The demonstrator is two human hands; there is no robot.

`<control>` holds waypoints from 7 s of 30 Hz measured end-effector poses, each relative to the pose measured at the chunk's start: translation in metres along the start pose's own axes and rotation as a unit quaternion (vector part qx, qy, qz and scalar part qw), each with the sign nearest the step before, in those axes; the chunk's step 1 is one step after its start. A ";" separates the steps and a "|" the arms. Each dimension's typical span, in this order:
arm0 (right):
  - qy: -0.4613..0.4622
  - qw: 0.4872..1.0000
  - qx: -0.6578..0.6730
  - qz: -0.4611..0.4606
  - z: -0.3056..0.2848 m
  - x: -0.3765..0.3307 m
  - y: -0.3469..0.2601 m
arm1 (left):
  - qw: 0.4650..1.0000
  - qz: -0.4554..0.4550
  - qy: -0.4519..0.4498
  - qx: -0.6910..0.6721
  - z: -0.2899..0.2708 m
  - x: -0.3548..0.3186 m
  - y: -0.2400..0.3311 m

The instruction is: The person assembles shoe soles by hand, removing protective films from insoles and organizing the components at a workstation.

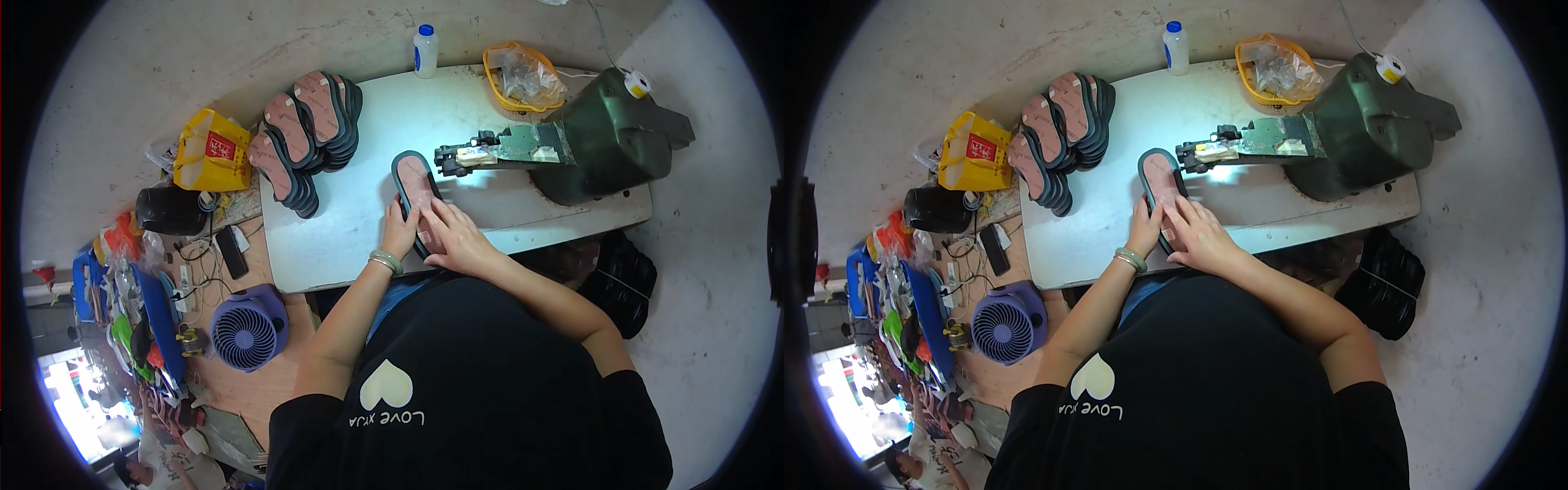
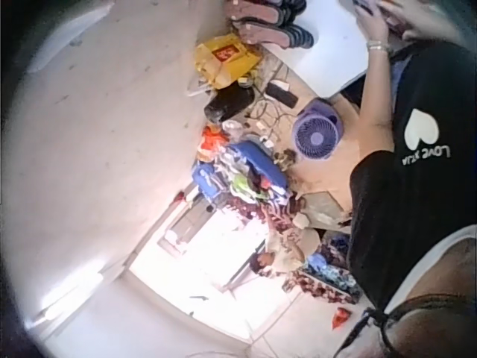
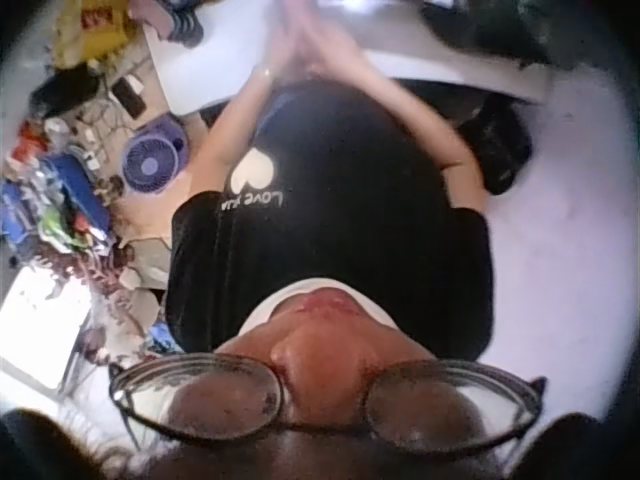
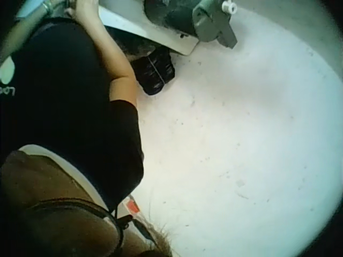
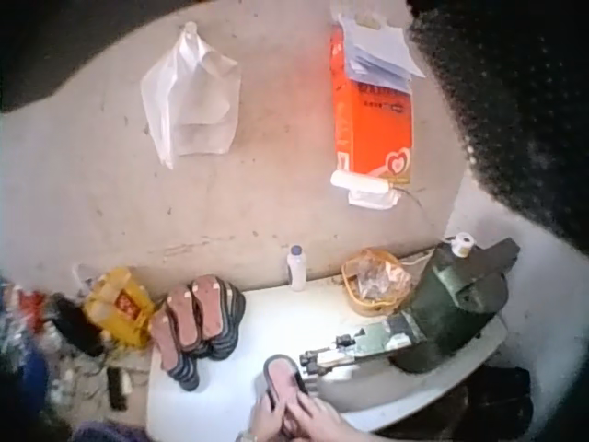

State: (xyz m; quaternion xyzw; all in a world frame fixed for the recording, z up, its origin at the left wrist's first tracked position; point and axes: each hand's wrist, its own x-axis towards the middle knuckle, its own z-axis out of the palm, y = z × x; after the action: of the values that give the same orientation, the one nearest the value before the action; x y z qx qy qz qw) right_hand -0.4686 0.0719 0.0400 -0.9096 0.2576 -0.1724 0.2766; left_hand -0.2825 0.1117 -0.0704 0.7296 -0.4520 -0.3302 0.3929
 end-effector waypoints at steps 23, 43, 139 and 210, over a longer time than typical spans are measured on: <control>-0.082 0.833 0.484 0.255 -0.066 0.027 -0.030 | 0.864 -0.164 -0.255 -0.401 -0.083 -0.043 0.137; 0.205 0.974 0.007 0.099 -0.085 0.040 0.024 | 0.987 0.114 -0.006 -0.113 -0.023 0.048 0.159; 0.118 0.665 0.640 0.366 -0.075 0.021 0.009 | 0.942 0.255 0.028 0.215 -0.027 0.136 0.178; 0.062 0.997 0.046 -0.017 -0.004 0.017 0.003 | 0.965 -0.107 0.117 -0.210 -0.074 0.031 0.063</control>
State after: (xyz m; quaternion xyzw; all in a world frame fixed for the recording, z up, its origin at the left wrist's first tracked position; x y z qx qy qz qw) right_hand -0.4574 0.0585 0.0438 -0.8877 0.2503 -0.2453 0.2985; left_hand -0.2343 0.0854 0.0149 0.7083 -0.2426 -0.3705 0.5498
